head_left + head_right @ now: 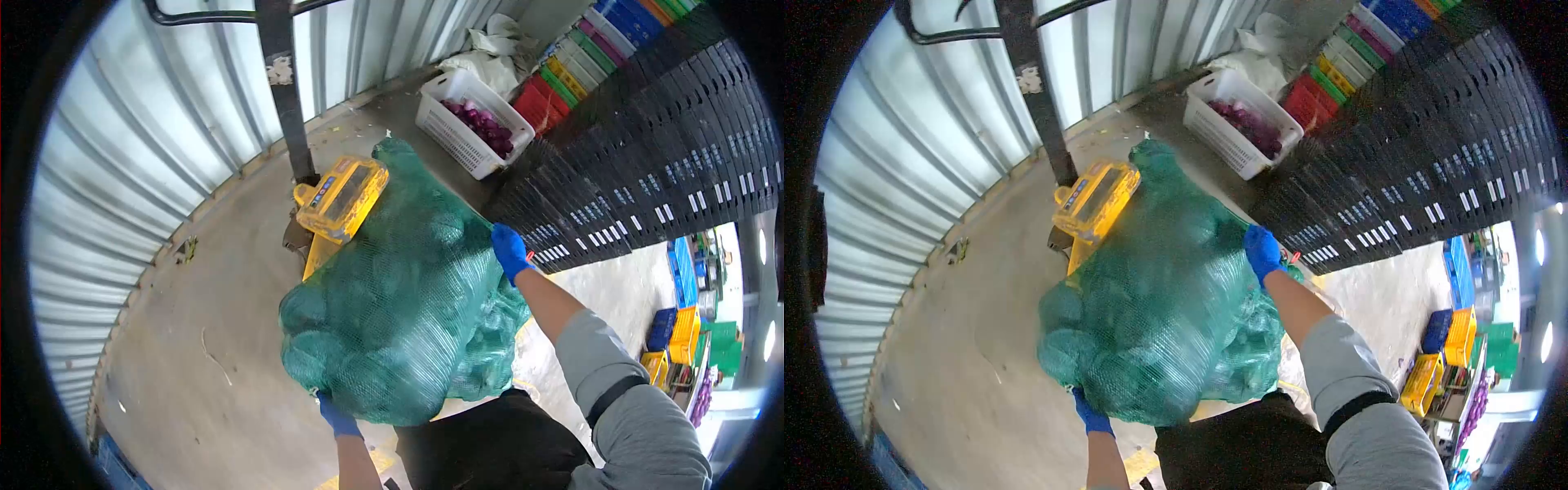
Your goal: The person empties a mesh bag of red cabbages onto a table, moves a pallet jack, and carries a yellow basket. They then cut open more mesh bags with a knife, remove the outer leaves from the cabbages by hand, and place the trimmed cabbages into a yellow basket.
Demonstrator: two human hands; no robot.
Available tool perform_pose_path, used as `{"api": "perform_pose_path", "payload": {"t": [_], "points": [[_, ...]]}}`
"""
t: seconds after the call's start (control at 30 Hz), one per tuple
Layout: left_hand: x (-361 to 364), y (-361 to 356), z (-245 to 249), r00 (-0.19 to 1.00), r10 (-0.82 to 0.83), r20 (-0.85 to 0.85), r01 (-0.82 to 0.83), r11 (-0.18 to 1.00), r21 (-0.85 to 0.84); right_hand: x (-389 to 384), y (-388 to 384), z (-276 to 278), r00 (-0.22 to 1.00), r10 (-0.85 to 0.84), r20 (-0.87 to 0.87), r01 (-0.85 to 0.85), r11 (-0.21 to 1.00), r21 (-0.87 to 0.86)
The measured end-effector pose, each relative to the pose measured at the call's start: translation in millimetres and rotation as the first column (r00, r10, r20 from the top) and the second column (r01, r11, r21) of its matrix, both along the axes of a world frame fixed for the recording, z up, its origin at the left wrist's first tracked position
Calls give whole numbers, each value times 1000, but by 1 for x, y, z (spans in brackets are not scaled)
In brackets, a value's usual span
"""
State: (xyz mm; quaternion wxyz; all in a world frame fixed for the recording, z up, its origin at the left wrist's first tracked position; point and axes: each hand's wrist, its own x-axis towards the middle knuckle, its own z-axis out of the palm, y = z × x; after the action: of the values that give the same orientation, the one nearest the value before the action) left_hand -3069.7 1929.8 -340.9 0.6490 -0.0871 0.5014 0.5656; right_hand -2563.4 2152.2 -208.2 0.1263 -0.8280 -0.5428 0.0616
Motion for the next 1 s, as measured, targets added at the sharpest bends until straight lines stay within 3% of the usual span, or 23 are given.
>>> {"api": "perform_pose_path", "payload": {"t": [0.03, 0.1, 0.17, 0.2, 0.23, 0.3, 0.37, 0.4, 0.43, 0.47, 0.57, 0.6, 0.67, 0.7, 0.77, 0.83, 0.9, 0.93, 1.0], "points": [[-2, -2, -16, 1000, 2, -3, -2, 1000, -2, 5, 7, -2, 998, -49, -48, 53, 994, 94], [-4, -5, -15, 997, 33, 63, -29, 998, -63, 1, 25, 7, 987, -119, -112, 128, 988, 81], [-10, -14, -26, 927, -300, -227, 275, 952, -138, 10, 42, -2, 958, -79, -276, 98, 994, 53], [11, 17, 30, 809, -487, -330, 348, 848, -399, 15, 50, -12, 957, -96, -275, 114, 992, 50], [15, 15, 23, 800, -501, -329, 360, 841, -404, 18, 58, -27, 964, -68, -255, 80, 996, 36], [18, 9, 8, 987, -152, -47, 151, 988, -35, 18, 74, -39, 969, -57, -241, 64, 998, 19], [22, 14, 10, 992, -120, 25, 120, 992, -30, 7, 82, -22, 953, -32, -302, -52, 962, -268], [20, 16, 10, 988, -31, 153, 52, 989, -136, 13, 85, -34, 949, -53, -311, -36, 961, -273], [20, 18, 11, 961, 74, 266, -6, 969, -248, 20, 87, -44, 927, 82, -366, -156, 972, -176], [18, 16, 11, 964, 66, 258, 5, 965, -264, 28, 88, -54, 888, 218, -404, -268, 961, -71], [12, 17, 5, 988, -76, 132, 99, 979, -177, 54, 111, -109, 903, 280, -325, -334, 934, -125], [10, 16, 4, 990, -96, 107, 113, 980, -165, 50, 112, -105, 904, 269, -332, -324, 938, -121], [6, 15, -1, 989, -129, 75, 138, 980, -145, 45, 117, -90, 956, 127, -263, -216, 914, -344], [4, 15, -4, 988, -140, 63, 148, 980, -136, 44, 120, -84, 955, 132, -265, -220, 915, -338], [0, 13, -7, 985, -166, 48, 171, 977, -128, 43, 121, -83, 955, -24, -295, -98, 915, -391], [-6, 14, -11, 980, -195, 32, 198, 973, -122, 42, 118, -90, 937, -63, -344, -82, 917, -390], [-12, 19, -15, 968, -249, 17, 249, 964, -97, 33, 118, -87, 938, 26, -345, -109, 968, -226], [-14, 22, -16, 960, -279, 8, 278, 957, -86, 34, 111, -80, 934, -85, -347, -20, 958, -286], [-17, 30, -13, 943, -334, -10, 333, 941, -58, 14, 90, -53, 941, -84, -329, 4, 972, -234]]}}
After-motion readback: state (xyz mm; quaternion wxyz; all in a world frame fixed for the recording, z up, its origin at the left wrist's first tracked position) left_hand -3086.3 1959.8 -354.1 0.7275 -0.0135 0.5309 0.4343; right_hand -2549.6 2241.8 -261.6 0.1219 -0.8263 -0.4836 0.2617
